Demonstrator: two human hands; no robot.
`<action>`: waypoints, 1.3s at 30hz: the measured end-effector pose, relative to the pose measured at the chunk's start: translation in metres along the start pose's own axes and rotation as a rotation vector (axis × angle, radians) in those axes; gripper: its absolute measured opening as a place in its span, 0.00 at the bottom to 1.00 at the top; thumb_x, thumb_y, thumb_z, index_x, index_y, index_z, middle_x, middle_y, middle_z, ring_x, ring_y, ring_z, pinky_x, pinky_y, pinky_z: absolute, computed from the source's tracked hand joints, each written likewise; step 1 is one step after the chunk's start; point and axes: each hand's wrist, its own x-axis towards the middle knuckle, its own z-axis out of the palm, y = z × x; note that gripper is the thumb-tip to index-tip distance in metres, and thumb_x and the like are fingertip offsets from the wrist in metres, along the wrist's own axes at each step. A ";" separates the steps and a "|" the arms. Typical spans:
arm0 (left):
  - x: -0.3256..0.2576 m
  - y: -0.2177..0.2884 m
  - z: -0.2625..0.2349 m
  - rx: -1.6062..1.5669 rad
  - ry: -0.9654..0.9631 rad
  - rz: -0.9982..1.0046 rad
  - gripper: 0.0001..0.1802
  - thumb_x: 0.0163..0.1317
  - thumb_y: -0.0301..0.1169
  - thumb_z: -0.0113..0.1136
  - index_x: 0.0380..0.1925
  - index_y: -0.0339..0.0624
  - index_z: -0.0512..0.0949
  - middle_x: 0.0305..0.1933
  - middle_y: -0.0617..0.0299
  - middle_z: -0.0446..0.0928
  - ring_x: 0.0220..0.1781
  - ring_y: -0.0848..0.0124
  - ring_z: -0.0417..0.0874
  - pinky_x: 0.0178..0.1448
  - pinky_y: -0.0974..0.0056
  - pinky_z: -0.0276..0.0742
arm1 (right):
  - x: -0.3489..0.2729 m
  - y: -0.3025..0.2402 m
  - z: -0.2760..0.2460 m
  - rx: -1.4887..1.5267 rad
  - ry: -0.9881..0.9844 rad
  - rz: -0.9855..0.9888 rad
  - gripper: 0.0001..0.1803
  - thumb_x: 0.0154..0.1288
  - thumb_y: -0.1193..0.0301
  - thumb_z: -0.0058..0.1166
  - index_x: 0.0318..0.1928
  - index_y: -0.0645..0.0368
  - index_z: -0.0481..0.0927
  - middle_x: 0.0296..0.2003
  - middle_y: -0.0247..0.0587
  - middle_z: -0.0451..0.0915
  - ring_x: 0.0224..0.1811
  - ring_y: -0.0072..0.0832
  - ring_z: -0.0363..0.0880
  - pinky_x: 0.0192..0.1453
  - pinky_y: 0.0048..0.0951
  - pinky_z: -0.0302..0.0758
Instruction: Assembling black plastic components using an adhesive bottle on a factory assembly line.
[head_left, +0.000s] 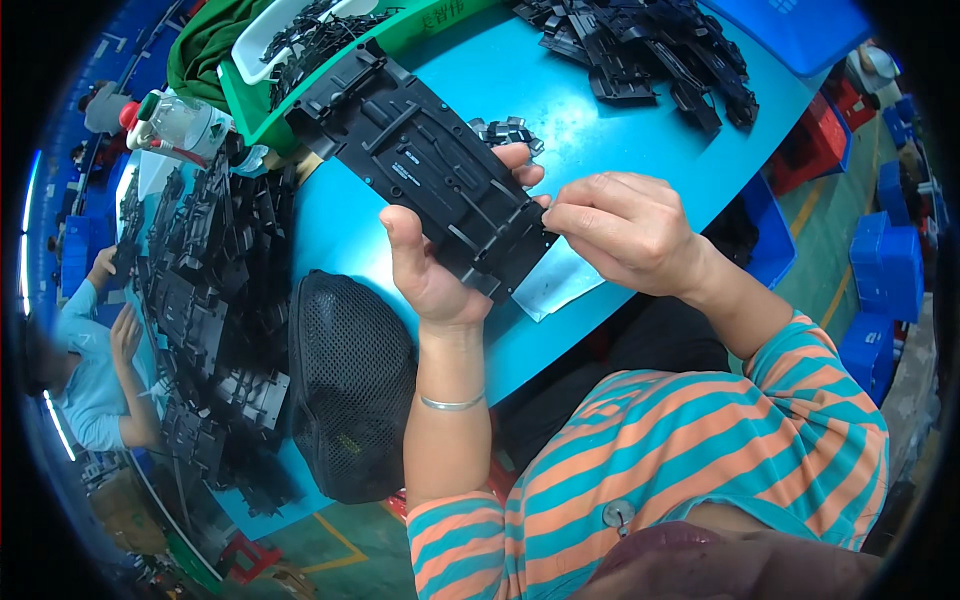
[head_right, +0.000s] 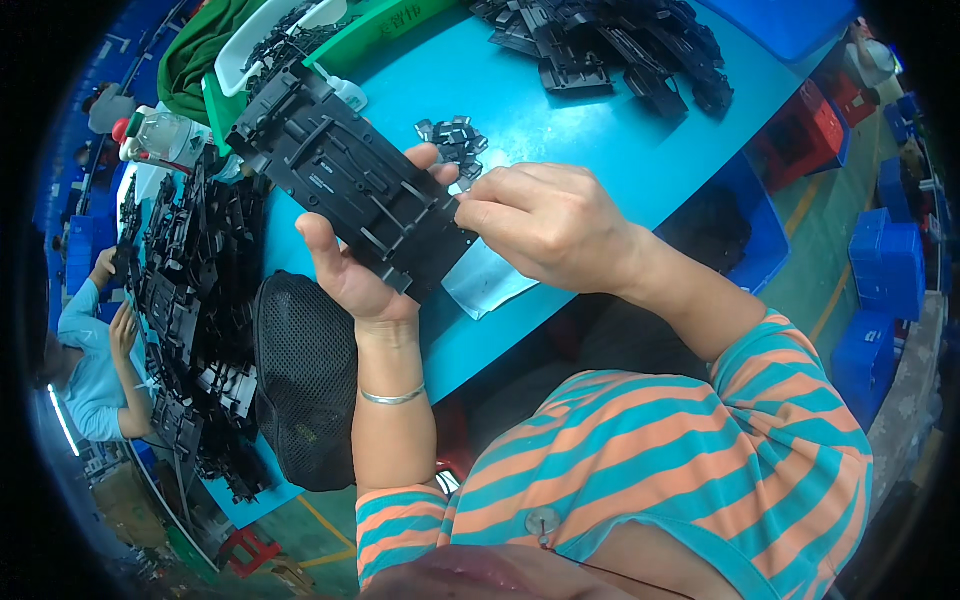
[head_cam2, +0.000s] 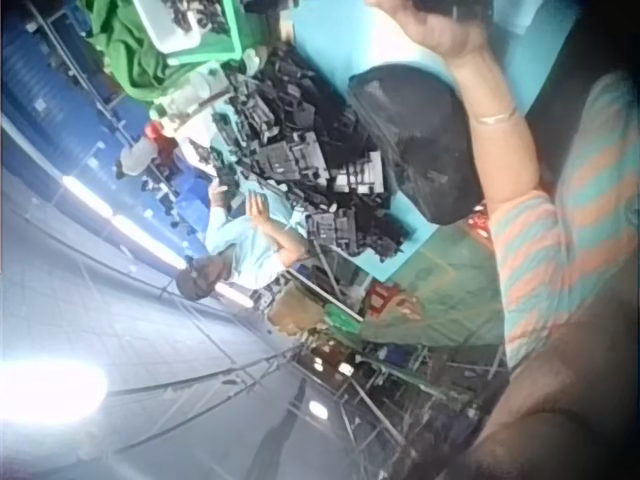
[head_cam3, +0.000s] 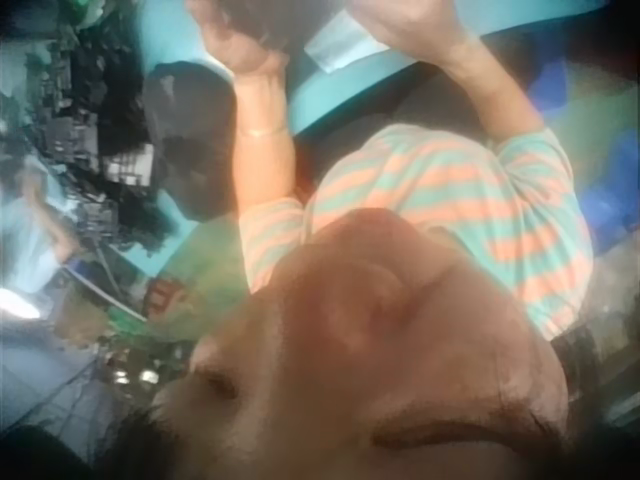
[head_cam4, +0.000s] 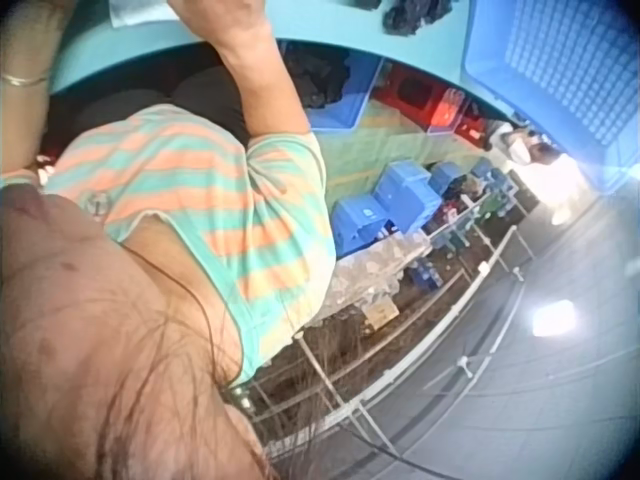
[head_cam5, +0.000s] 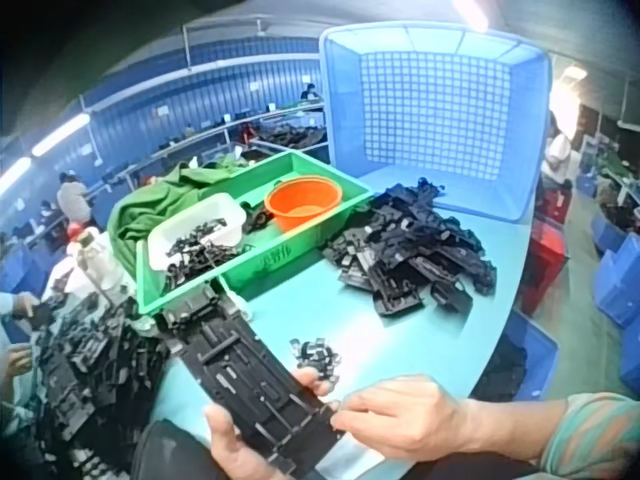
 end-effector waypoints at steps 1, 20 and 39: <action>0.000 0.000 0.000 0.021 0.002 -0.003 0.47 0.60 0.67 0.43 0.60 0.32 0.64 0.55 0.39 0.72 0.55 0.52 0.77 0.54 0.52 0.79 | 0.000 0.000 0.000 -0.006 -0.012 -0.002 0.11 0.45 0.84 0.61 0.31 0.61 0.80 0.27 0.38 0.79 0.26 0.30 0.80 0.26 0.26 0.75; 0.001 0.001 0.004 0.085 -0.038 -0.013 0.52 0.55 0.71 0.47 0.59 0.29 0.64 0.56 0.41 0.72 0.56 0.53 0.77 0.56 0.53 0.78 | -0.004 0.000 -0.001 -0.053 0.007 -0.010 0.13 0.41 0.84 0.63 0.31 0.60 0.80 0.26 0.36 0.78 0.23 0.27 0.78 0.23 0.25 0.72; -0.001 -0.002 -0.005 0.061 -0.092 0.017 0.49 0.55 0.69 0.50 0.62 0.35 0.64 0.57 0.36 0.71 0.59 0.44 0.74 0.60 0.45 0.74 | -0.007 -0.002 0.000 0.024 0.066 0.038 0.13 0.44 0.81 0.66 0.34 0.62 0.80 0.29 0.42 0.81 0.27 0.31 0.81 0.26 0.27 0.76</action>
